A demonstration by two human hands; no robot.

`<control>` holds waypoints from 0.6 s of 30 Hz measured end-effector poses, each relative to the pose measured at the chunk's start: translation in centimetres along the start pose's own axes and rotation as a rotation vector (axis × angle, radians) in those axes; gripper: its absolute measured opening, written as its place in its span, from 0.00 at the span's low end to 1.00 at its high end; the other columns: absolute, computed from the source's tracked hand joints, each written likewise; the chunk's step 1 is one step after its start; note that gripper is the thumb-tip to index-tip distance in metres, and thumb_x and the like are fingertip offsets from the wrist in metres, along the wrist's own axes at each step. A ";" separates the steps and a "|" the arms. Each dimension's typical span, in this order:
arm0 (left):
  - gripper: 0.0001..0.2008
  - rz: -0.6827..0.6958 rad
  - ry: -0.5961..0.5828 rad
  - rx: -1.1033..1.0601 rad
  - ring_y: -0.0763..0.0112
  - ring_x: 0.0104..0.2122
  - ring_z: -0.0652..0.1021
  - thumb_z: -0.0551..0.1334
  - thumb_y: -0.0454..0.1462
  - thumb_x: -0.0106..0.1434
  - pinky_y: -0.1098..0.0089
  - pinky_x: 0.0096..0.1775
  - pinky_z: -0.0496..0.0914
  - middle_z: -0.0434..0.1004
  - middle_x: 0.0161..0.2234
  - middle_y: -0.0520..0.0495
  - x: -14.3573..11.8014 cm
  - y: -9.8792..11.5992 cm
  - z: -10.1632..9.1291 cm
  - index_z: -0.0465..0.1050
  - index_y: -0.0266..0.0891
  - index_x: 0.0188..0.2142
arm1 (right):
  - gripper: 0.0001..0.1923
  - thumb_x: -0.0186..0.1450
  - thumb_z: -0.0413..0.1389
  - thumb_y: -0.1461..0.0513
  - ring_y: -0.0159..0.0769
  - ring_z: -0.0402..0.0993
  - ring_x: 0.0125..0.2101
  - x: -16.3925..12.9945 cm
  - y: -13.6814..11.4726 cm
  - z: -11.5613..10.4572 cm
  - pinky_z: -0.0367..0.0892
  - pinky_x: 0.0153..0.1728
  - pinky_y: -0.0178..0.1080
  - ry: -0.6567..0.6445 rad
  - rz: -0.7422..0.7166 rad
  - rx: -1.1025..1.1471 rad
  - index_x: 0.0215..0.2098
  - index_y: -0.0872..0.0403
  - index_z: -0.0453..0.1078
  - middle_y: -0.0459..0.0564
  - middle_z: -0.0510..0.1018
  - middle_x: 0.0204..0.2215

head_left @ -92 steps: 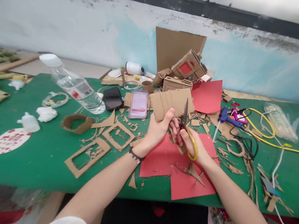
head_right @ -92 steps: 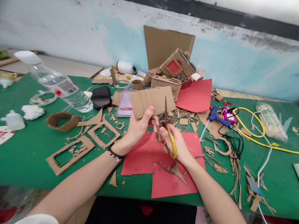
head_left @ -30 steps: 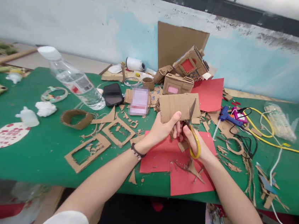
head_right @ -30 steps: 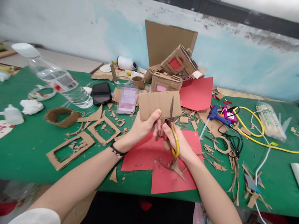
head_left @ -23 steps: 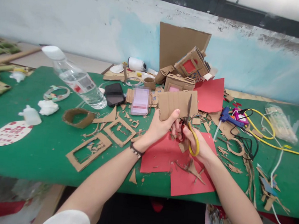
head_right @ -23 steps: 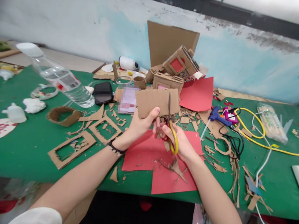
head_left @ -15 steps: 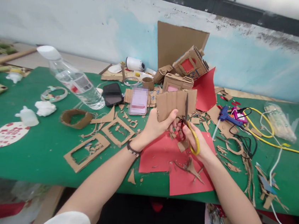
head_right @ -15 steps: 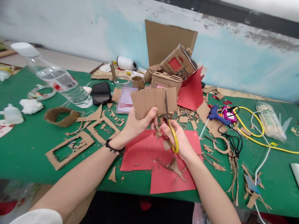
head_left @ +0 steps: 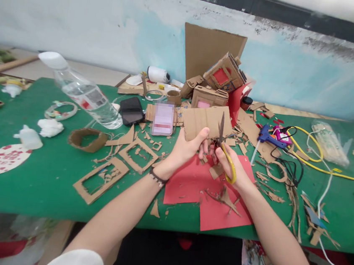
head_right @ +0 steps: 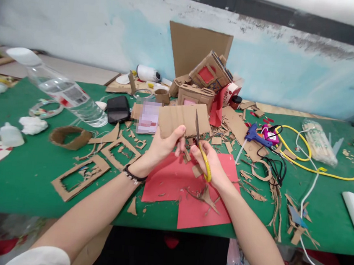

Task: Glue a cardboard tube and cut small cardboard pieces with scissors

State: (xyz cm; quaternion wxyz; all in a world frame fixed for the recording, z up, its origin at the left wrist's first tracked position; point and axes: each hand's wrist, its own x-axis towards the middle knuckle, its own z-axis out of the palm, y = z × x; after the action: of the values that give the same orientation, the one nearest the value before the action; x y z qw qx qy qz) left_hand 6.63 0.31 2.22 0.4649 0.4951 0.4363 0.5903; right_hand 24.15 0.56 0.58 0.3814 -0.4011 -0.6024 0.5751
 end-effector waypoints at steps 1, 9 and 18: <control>0.33 -0.009 -0.002 -0.019 0.77 0.11 0.69 0.67 0.61 0.71 0.75 0.15 0.65 0.76 0.17 0.47 0.0 -0.1 0.1 0.74 0.38 0.21 | 0.34 0.65 0.61 0.28 0.37 0.64 0.31 0.0 0.0 0.0 0.63 0.35 0.41 0.007 -0.007 -0.004 0.37 0.47 0.65 0.45 0.69 0.31; 0.34 -0.009 -0.005 0.008 0.75 0.11 0.71 0.66 0.60 0.73 0.73 0.16 0.69 0.74 0.15 0.48 -0.3 -0.4 0.6 0.74 0.39 0.19 | 0.33 0.66 0.61 0.28 0.36 0.64 0.28 0.1 0.4 -0.2 0.62 0.33 0.40 -0.043 0.047 0.047 0.36 0.47 0.66 0.43 0.70 0.28; 0.35 -0.024 -0.052 0.071 0.77 0.12 0.72 0.65 0.61 0.73 0.76 0.17 0.70 0.76 0.16 0.47 -0.3 -0.5 0.2 0.74 0.38 0.20 | 0.30 0.71 0.60 0.32 0.36 0.67 0.29 0.6 1.0 -1.3 0.65 0.34 0.42 -0.139 0.067 0.130 0.37 0.48 0.72 0.46 0.73 0.30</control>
State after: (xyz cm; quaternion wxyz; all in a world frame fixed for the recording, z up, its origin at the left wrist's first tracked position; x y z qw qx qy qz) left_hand 6.92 0.15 1.75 0.4654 0.5212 0.4508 0.5555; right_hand 25.14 1.59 -0.36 0.3445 -0.3543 -0.5752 0.6519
